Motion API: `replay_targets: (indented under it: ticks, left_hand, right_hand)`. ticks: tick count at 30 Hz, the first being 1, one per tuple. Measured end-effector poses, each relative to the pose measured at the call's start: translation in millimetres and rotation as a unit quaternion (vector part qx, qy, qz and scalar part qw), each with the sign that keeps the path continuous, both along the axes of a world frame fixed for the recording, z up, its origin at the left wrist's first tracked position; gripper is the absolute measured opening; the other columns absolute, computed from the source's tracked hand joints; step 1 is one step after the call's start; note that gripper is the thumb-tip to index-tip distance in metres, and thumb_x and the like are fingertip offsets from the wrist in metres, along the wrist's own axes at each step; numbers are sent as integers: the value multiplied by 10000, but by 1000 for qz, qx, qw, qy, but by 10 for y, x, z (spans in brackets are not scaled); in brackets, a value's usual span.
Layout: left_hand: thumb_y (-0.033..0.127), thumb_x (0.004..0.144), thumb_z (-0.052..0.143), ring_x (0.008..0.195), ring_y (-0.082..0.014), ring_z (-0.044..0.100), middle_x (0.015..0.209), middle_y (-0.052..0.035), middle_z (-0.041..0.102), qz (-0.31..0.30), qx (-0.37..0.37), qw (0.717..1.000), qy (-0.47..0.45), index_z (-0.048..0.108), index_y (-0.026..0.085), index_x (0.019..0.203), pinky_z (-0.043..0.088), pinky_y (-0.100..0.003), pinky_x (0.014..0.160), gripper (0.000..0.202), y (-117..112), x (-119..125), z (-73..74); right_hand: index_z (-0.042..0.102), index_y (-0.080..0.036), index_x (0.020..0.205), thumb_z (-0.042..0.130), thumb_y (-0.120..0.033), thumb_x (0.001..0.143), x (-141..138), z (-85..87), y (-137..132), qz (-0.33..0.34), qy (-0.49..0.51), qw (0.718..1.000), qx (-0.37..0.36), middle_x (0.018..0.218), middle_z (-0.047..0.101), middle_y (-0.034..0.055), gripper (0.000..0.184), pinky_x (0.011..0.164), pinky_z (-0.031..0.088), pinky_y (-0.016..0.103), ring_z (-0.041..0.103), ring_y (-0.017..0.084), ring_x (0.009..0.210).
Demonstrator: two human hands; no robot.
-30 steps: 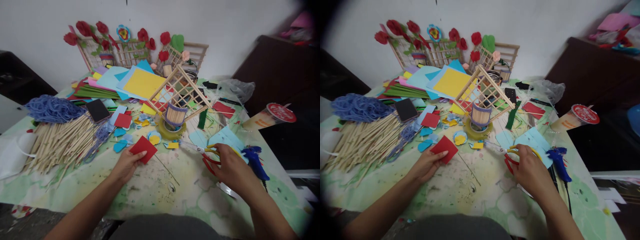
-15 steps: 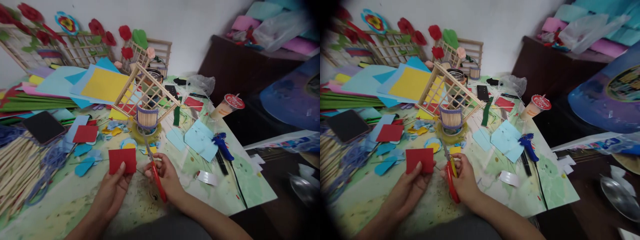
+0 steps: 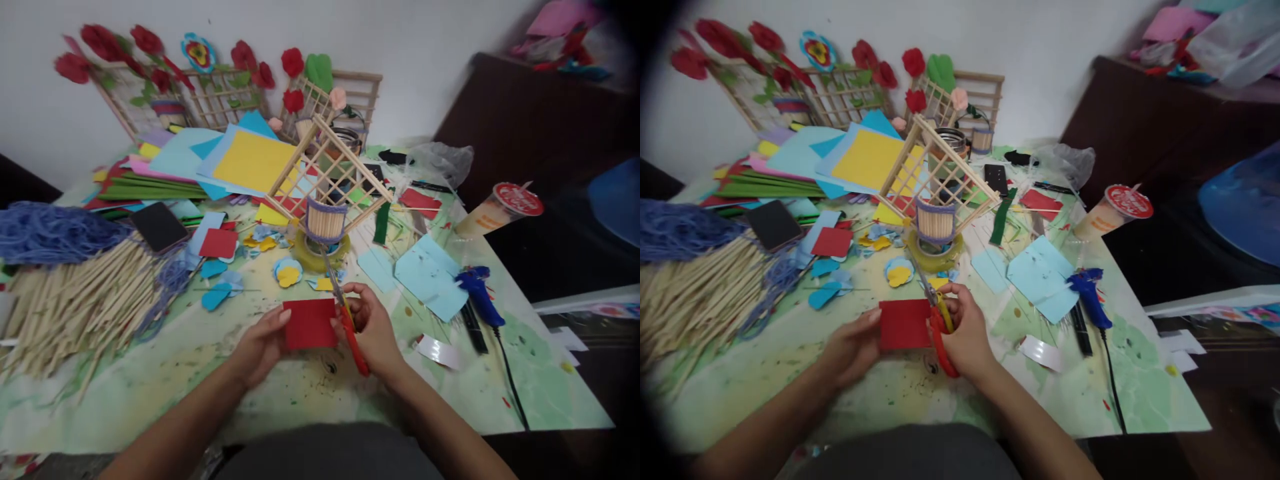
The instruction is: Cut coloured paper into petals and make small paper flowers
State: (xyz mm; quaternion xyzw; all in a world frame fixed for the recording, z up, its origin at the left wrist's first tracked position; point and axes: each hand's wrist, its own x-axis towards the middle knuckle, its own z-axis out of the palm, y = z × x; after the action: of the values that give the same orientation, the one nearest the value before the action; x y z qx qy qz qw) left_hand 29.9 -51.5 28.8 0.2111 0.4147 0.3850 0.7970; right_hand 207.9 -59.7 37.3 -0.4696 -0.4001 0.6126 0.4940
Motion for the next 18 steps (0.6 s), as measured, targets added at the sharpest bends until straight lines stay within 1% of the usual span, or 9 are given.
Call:
replay_targets:
  ticks: [2,5,6,7,9,11,13,16,18]
  left_hand:
    - [380,601,768,749,-200,632,851,-72,687,-33,18,999,18,686,163,869,500,-287,667,355,73,-60,36]
    - [281,576,797,630,-142,599,734,-40,669,-101,69,989,88,673,147,797,450,-221,584,287,114,-61,26]
    - [265,578,797,595,-129,585,690,-29,659,-111,80,984,110,665,143,768,430,-208,555,261,112,-47,8]
    - [259,584,795,567,-121,574,657,-20,649,-109,85,982,128,657,142,744,412,-200,531,241,109,-32,-12]
    - [260,597,788,550,-115,570,639,-10,645,-66,83,984,145,647,143,731,405,-197,518,227,109,-15,-44]
    - [256,600,787,582,-123,593,679,-9,664,10,70,988,139,645,150,770,436,-210,552,245,136,-32,-49]
    - [246,595,792,635,-135,618,740,-13,682,93,51,987,124,638,155,818,475,-236,607,286,182,-76,-27]
    - [212,573,807,694,-140,633,811,-24,690,199,39,974,100,620,144,857,506,-259,668,347,246,-147,28]
    - [186,556,815,710,-136,634,821,-27,687,240,44,966,86,610,132,859,514,-258,692,369,264,-171,57]
  right_hand:
    - [447,-263,975,742,-186,593,20,-18,8,34,-5,999,-5,691,582,-68,489,543,414,217,524,98,560]
    - [455,-266,1002,743,-162,595,1,-59,5,63,-6,998,-8,724,595,-55,510,566,428,233,545,111,593]
    - [459,-266,1020,743,-161,597,-9,-73,2,64,-8,998,-7,725,594,-52,520,570,431,238,547,116,600]
    - [465,-265,1046,741,-167,601,-14,-86,0,57,-14,998,-4,716,586,-51,533,571,432,242,545,120,602]
    - [476,-264,1103,738,-189,607,-4,-105,-5,30,-47,998,15,707,569,-47,566,586,434,253,536,129,617]
    - [495,-267,1132,737,-207,603,35,-117,-14,3,-110,993,45,731,567,-37,585,619,439,269,529,139,642]
    - [525,-270,1109,729,-220,604,86,-121,-28,-6,-194,979,65,781,584,-21,547,630,442,280,522,146,645]
    - [530,-266,1133,702,-243,628,132,-108,-53,36,-314,946,77,776,590,-8,534,593,444,295,511,158,602]
    - [504,-247,1191,680,-258,649,126,-84,-64,80,-374,919,93,788,597,7,570,610,453,313,528,178,626]
